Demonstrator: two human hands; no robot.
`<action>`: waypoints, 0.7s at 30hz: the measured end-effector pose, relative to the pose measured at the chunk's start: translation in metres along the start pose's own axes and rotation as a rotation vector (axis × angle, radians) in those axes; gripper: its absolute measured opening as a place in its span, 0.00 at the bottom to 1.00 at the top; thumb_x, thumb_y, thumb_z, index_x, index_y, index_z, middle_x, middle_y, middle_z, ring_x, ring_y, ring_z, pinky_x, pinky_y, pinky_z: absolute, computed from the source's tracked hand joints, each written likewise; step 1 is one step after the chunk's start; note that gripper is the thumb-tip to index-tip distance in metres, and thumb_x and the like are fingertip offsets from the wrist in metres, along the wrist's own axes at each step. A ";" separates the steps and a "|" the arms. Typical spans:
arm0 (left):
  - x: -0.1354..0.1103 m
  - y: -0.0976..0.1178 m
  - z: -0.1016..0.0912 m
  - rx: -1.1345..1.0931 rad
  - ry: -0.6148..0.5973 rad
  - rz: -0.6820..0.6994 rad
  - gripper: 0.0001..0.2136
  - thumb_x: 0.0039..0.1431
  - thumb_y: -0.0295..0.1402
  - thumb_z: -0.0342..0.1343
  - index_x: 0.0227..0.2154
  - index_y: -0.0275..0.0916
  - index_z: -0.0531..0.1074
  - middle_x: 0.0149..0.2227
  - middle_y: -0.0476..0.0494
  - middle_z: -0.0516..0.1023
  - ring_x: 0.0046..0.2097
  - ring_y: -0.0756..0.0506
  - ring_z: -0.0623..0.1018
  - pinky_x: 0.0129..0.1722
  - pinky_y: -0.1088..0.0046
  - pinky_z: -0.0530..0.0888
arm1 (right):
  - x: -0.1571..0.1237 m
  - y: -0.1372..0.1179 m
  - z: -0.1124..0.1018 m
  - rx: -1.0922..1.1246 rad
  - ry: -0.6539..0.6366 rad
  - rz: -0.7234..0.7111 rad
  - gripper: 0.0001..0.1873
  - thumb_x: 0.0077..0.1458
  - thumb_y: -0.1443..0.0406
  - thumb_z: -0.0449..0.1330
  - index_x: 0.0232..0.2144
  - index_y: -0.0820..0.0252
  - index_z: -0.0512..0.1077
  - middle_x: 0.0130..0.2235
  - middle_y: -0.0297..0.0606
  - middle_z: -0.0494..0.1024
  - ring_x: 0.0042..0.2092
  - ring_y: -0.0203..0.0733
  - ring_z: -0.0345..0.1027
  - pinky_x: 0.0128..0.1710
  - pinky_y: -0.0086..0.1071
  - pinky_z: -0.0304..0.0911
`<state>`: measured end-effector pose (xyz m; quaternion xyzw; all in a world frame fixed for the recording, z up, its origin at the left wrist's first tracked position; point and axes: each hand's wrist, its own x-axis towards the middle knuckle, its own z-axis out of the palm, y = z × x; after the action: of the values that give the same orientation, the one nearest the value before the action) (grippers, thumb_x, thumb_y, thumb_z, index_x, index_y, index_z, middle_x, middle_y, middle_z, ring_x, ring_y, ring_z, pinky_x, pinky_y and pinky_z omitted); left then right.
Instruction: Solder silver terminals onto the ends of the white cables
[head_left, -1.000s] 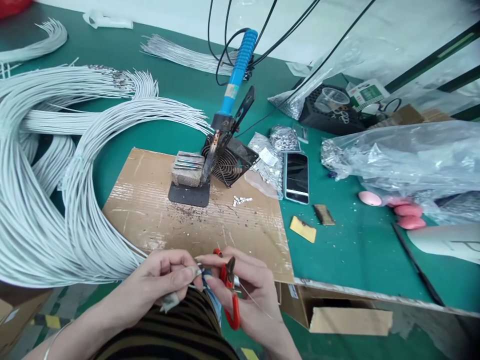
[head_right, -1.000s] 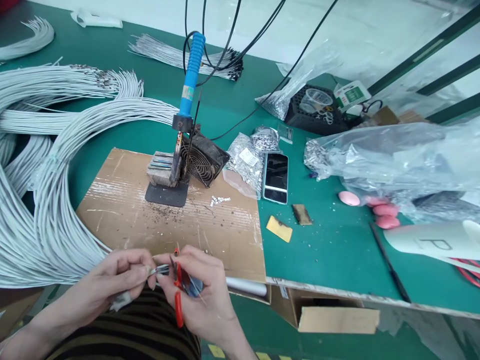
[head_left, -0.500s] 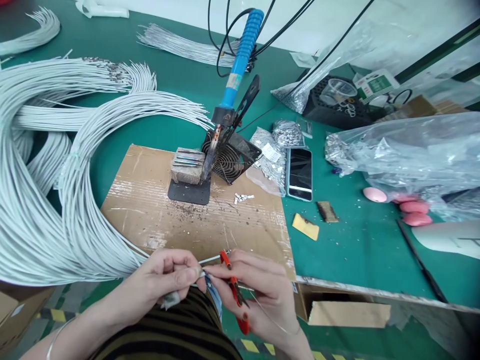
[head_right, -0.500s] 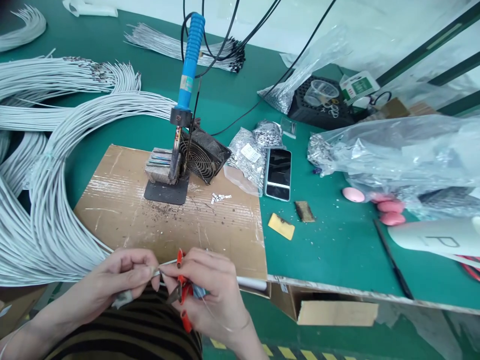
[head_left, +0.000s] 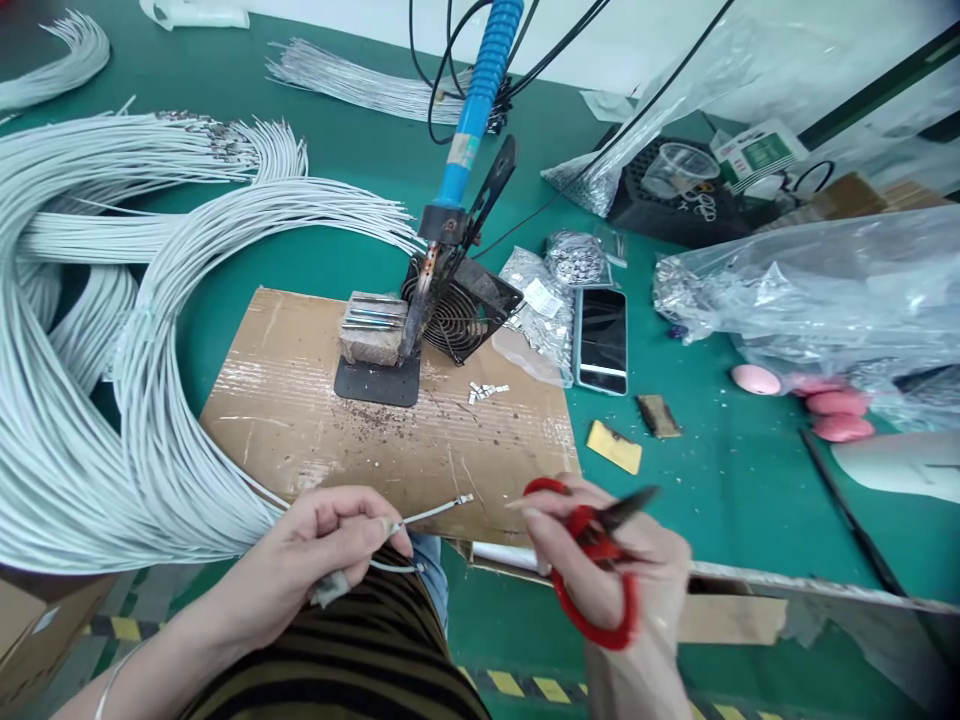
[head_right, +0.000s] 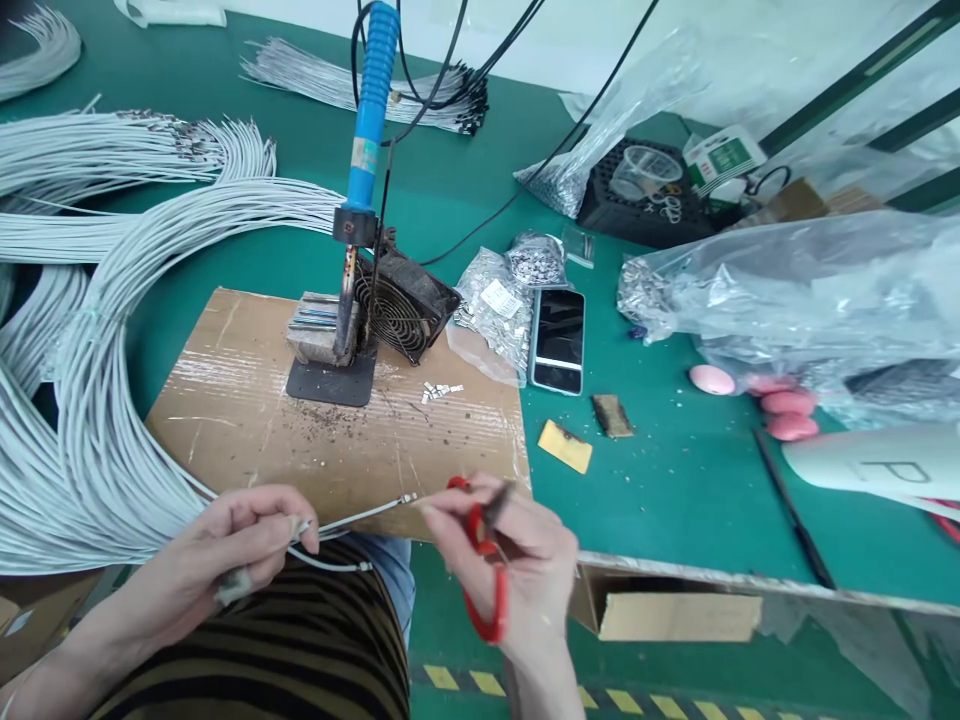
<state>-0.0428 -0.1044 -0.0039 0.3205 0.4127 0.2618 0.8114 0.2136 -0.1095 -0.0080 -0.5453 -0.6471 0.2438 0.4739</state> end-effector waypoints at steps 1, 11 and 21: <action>0.000 0.001 0.001 -0.002 0.011 0.019 0.17 0.65 0.49 0.62 0.36 0.37 0.81 0.19 0.57 0.60 0.23 0.53 0.51 0.22 0.73 0.47 | -0.001 0.000 0.003 0.020 -0.063 0.035 0.09 0.58 0.68 0.68 0.25 0.54 0.78 0.20 0.31 0.72 0.23 0.39 0.67 0.23 0.32 0.63; 0.000 0.002 0.004 0.047 0.053 0.057 0.19 0.63 0.52 0.63 0.37 0.39 0.78 0.19 0.59 0.58 0.22 0.53 0.51 0.21 0.75 0.47 | -0.013 -0.010 0.039 -0.103 -0.482 0.066 0.17 0.57 0.65 0.63 0.21 0.57 0.61 0.24 0.28 0.64 0.25 0.33 0.57 0.24 0.28 0.50; 0.001 0.006 0.005 -0.021 0.041 -0.018 0.19 0.60 0.51 0.67 0.34 0.37 0.78 0.18 0.59 0.58 0.22 0.54 0.50 0.21 0.76 0.46 | -0.010 -0.007 0.039 -0.137 -0.438 -0.076 0.16 0.49 0.71 0.59 0.21 0.55 0.53 0.23 0.26 0.58 0.24 0.31 0.50 0.24 0.28 0.45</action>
<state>-0.0388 -0.1007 0.0025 0.3028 0.4294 0.2656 0.8083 0.1751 -0.1129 -0.0222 -0.4856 -0.7696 0.2938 0.2926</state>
